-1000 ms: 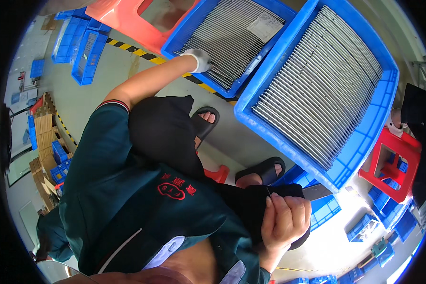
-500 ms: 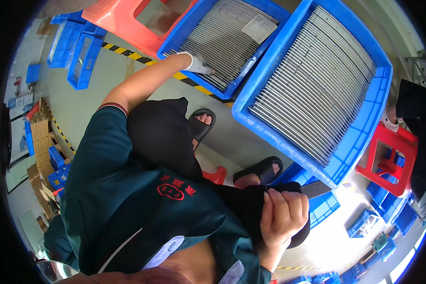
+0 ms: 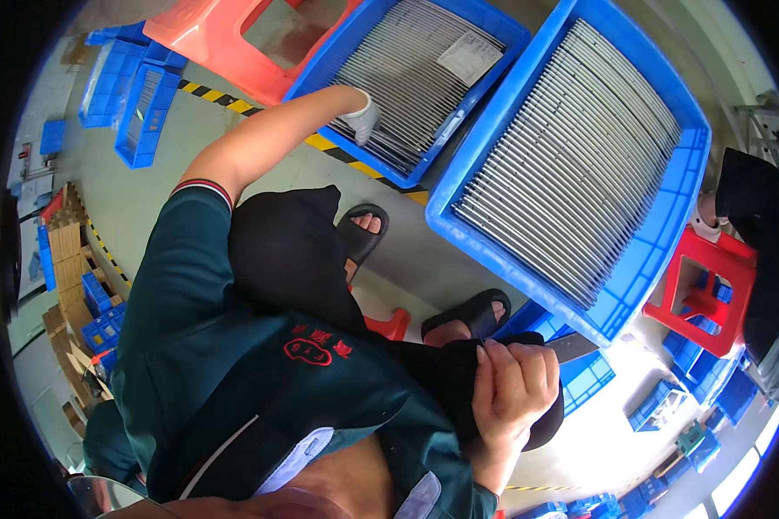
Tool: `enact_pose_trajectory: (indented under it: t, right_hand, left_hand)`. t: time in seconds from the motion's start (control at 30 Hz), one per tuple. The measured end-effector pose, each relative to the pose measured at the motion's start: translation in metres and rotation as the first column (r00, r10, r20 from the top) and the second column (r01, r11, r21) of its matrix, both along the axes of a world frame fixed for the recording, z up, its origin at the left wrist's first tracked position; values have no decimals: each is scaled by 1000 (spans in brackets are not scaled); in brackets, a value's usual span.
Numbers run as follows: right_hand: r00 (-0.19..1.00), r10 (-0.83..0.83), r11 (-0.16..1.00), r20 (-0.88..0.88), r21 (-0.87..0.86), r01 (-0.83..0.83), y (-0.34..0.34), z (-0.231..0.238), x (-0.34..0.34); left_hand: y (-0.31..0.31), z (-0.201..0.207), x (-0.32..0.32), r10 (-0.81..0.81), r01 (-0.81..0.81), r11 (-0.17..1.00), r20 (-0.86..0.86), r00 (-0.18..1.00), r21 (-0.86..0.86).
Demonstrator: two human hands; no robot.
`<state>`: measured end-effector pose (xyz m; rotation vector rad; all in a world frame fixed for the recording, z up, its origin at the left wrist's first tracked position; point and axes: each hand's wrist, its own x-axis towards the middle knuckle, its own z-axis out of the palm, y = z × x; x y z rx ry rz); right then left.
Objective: The person sorts and organizes small metal tubes from a blue bin into bundles by hand.
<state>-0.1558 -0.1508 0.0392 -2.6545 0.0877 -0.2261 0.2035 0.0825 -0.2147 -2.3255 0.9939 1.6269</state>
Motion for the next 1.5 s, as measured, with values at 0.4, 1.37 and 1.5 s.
enact_pose_trajectory:
  t: [0.4, 1.37, 1.5]
  right_hand:
    - [1000, -17, 1000, 22, -4, 17, -1, -1, -4]
    - [968, 46, 996, 246, 60, -63, 2, -1, -18]
    - [951, 71, 995, 300, 44, -88, 3, -7, -18]
  left_hand:
    - [-28, 16, -15, -348, 291, 924, 226, 910, 249]
    - [41, 195, -34, 98, -982, -181, -994, 38, -55]
    - [18, 234, -93, -106, -945, -328, -994, 42, -5]
